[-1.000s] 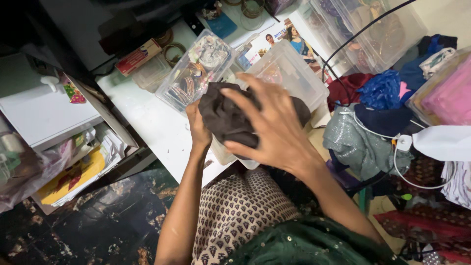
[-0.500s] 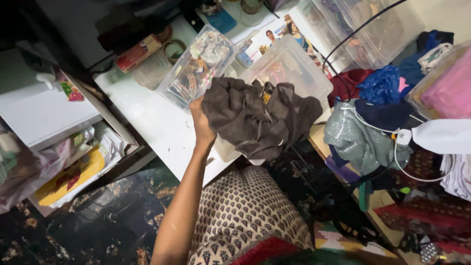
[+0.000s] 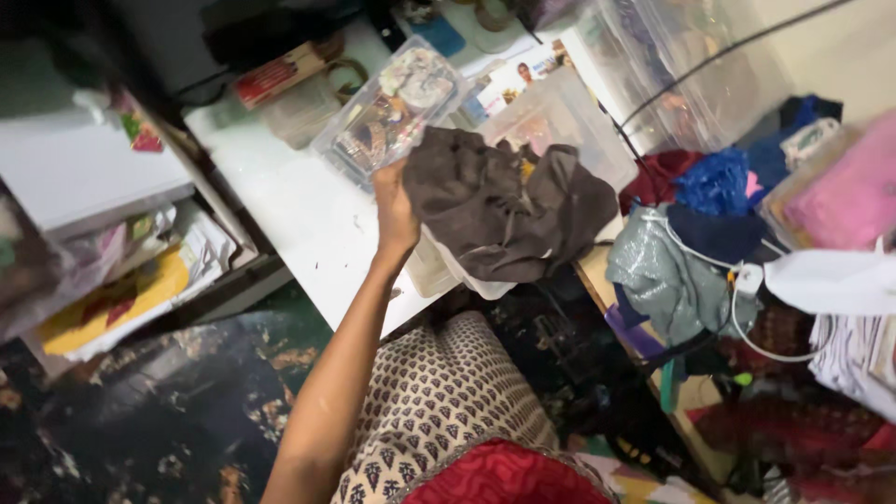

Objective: The person organizes several plastic storage containers containing bangles and jewelry, using a cloth to wipe the lids and containers before stacking them.

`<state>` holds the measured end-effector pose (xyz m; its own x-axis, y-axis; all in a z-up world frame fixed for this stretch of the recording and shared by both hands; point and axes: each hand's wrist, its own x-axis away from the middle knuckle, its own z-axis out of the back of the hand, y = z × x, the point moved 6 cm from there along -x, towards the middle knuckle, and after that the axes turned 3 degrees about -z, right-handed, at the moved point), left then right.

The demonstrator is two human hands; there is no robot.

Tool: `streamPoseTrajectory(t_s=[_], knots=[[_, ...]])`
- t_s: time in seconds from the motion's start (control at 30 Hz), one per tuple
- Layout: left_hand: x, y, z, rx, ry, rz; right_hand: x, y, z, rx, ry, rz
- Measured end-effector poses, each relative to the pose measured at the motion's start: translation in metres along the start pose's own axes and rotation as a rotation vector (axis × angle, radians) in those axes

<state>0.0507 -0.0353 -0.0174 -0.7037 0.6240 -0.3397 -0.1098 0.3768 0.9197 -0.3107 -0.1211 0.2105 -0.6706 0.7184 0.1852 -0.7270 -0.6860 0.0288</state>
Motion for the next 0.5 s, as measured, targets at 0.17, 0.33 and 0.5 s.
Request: streamPoseTrajectory(t_s=[0.17,0.33,0.5], knots=[[0.002,-0.002,0.001,0.012,-0.009,-0.008,-0.049,-0.046,0.047,0.34,0.096,0.297],[0.007,-0.017,0.002,-0.125,0.078,-0.106,-0.086,-0.107,0.064,0.494,0.233,0.565],[0.012,0.007,0.004,-0.371,0.201,-0.424,-0.102,-0.158,0.063,0.276,0.245,0.759]])
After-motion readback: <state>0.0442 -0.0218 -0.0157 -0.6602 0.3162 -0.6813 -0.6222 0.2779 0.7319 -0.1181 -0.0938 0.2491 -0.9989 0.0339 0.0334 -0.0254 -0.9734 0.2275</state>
